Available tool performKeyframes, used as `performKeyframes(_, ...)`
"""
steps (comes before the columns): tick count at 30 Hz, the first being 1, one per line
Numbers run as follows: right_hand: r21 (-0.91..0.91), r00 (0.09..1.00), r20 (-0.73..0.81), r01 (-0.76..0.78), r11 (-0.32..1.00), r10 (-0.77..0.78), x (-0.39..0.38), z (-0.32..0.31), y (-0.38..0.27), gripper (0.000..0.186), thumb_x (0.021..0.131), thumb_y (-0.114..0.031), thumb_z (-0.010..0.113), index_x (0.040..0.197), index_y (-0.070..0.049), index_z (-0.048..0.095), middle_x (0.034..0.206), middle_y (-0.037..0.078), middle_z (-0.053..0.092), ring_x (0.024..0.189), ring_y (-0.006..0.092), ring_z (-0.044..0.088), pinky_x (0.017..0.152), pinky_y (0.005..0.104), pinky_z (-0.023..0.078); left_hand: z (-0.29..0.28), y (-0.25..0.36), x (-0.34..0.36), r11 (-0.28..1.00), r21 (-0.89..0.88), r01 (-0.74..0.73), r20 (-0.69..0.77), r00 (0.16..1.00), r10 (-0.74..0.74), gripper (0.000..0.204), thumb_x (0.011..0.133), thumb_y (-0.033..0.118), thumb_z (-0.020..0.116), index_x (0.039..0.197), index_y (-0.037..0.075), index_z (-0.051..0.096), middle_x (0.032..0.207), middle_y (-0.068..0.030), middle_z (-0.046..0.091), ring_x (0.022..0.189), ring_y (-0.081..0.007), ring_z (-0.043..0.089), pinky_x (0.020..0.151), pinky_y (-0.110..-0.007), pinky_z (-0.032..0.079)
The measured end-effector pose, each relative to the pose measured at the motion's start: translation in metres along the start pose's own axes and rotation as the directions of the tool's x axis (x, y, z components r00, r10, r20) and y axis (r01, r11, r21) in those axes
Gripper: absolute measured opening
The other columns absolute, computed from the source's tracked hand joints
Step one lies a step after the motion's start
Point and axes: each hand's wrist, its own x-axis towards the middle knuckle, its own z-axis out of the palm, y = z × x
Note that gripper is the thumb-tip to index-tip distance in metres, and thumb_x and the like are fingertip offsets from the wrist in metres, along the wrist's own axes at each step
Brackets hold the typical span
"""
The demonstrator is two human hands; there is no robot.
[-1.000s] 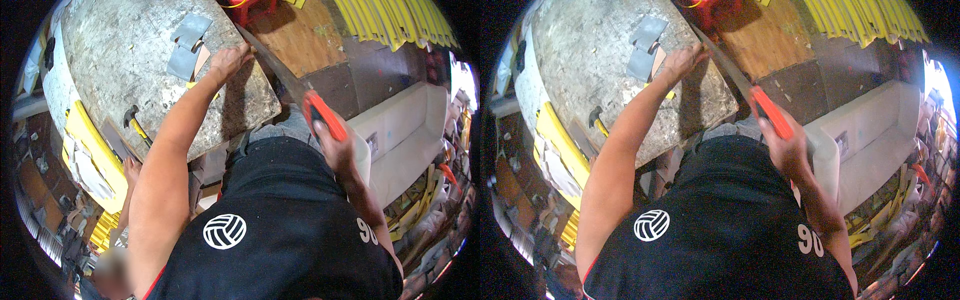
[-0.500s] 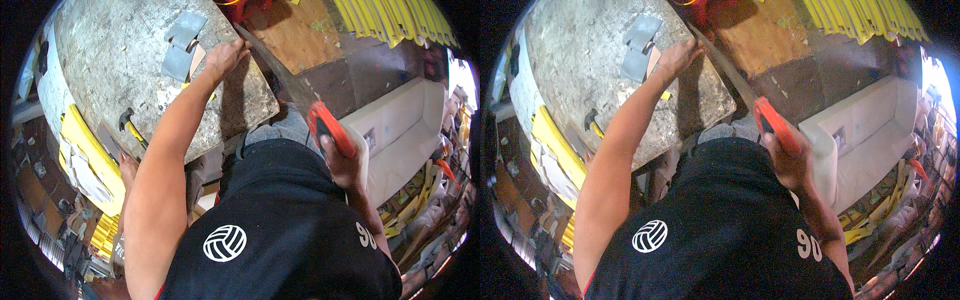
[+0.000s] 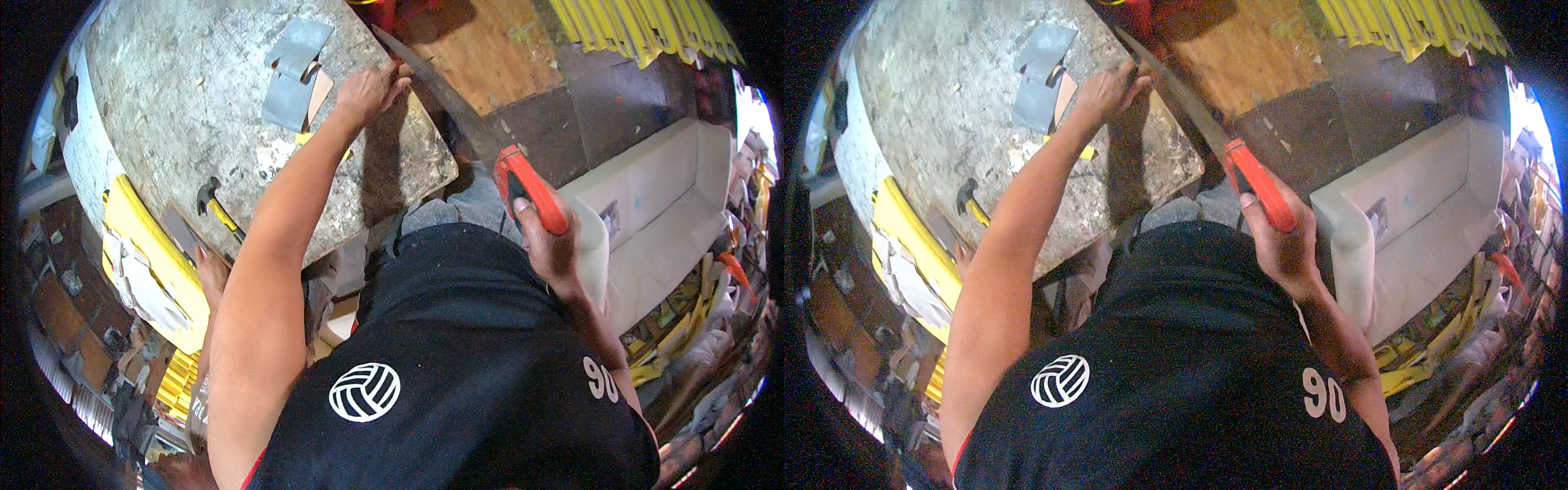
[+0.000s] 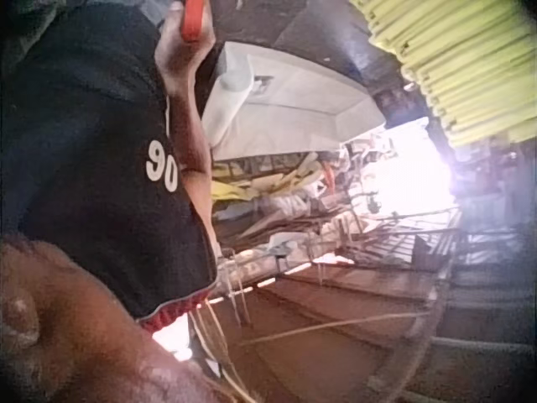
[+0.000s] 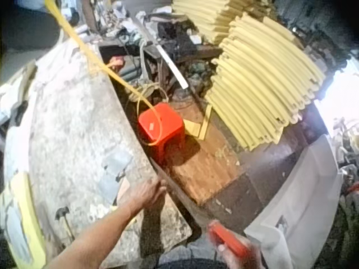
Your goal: The person retrieves a hand saw and saws a small wooden plank on a workbench. The person continues sawing the plank repeatedly while another person works nearby.
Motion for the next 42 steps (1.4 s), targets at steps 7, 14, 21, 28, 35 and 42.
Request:
performKeyframes(7, 0.118, 0.997, -0.003, 0.080, 0.990, -0.080, -0.003, 0.014, 0.003, 0.044, 0.091, -0.008, 0.065, 0.133, 0.002, 0.058, 0.124, 0.018, 0.067, 0.115, 0.0212, 0.064, 0.099, 0.0325, 0.047, 0.004, 0.000, 0.000, 0.997, 0.056, 0.053, -0.103, 0.994, -0.047, 0.047, 0.103, 0.050, 0.040, 0.117, 0.006, 0.054, 0.093, -0.0286, 0.068, 0.085, -0.0453, 0.069, 0.071, -0.054, 0.056)
performKeyframes(14, 0.246, 0.990, -0.018, 0.143, 0.959, -0.143, 0.001, 0.028, 0.002, 0.045, 0.091, -0.010, 0.067, 0.134, 0.003, 0.056, 0.127, 0.017, 0.066, 0.116, 0.0213, 0.063, 0.101, 0.0328, 0.046, 0.014, 0.004, 0.002, 0.989, 0.010, 0.150, -0.285, 0.948, -0.140, 0.054, 0.103, 0.054, 0.040, 0.093, 0.005, 0.059, 0.084, -0.0244, 0.068, 0.077, -0.0468, 0.069, 0.067, -0.053, 0.057)
performKeyframes(21, 0.128, 0.991, -0.023, 0.131, 0.983, -0.129, -0.008, 0.022, -0.005, 0.047, 0.091, -0.010, 0.067, 0.135, 0.003, 0.056, 0.127, 0.019, 0.066, 0.117, 0.0215, 0.064, 0.100, 0.0321, 0.047, 0.012, -0.002, 0.006, 0.990, 0.057, 0.130, -0.209, 0.971, -0.115, 0.056, 0.103, 0.054, 0.039, 0.100, 0.002, 0.058, 0.087, -0.0268, 0.068, 0.080, -0.0462, 0.069, 0.068, -0.053, 0.057)
performKeyframes(28, 0.106, 0.967, -0.074, 0.250, 0.962, -0.244, -0.002, 0.031, -0.002, 0.047, 0.091, -0.011, 0.067, 0.134, 0.002, 0.056, 0.125, 0.018, 0.067, 0.114, 0.0206, 0.065, 0.098, 0.0323, 0.048, 0.002, -0.006, 0.007, 0.997, 0.053, 0.060, -0.150, 0.987, -0.051, 0.052, 0.104, 0.049, 0.038, 0.098, 0.002, 0.061, 0.087, -0.0265, 0.069, 0.078, -0.0445, 0.070, 0.068, -0.051, 0.058)
performKeyframes(35, 0.174, 1.000, -0.003, 0.031, 0.984, -0.031, 0.000, 0.033, 0.007, 0.050, 0.090, -0.010, 0.067, 0.136, 0.002, 0.055, 0.123, 0.016, 0.068, 0.110, 0.0175, 0.065, 0.097, 0.0310, 0.048, 0.002, 0.001, 0.002, 0.992, 0.025, 0.125, -0.188, 0.975, -0.119, 0.053, 0.103, 0.048, 0.038, 0.099, 0.003, 0.065, 0.094, -0.0266, 0.069, 0.082, -0.0447, 0.070, 0.071, -0.051, 0.057)
performKeyframes(42, 0.261, 1.000, 0.024, 0.000, 0.965, -0.007, -0.001, 0.041, 0.022, 0.053, 0.088, -0.007, 0.066, 0.138, 0.003, 0.054, 0.126, 0.014, 0.067, 0.112, 0.0158, 0.063, 0.100, 0.0296, 0.046, -0.003, 0.005, 0.005, 0.982, 0.031, 0.185, -0.143, 0.973, -0.179, 0.056, 0.103, 0.052, 0.037, 0.106, 0.005, 0.068, 0.102, -0.0283, 0.067, 0.087, -0.0451, 0.070, 0.074, -0.049, 0.057)
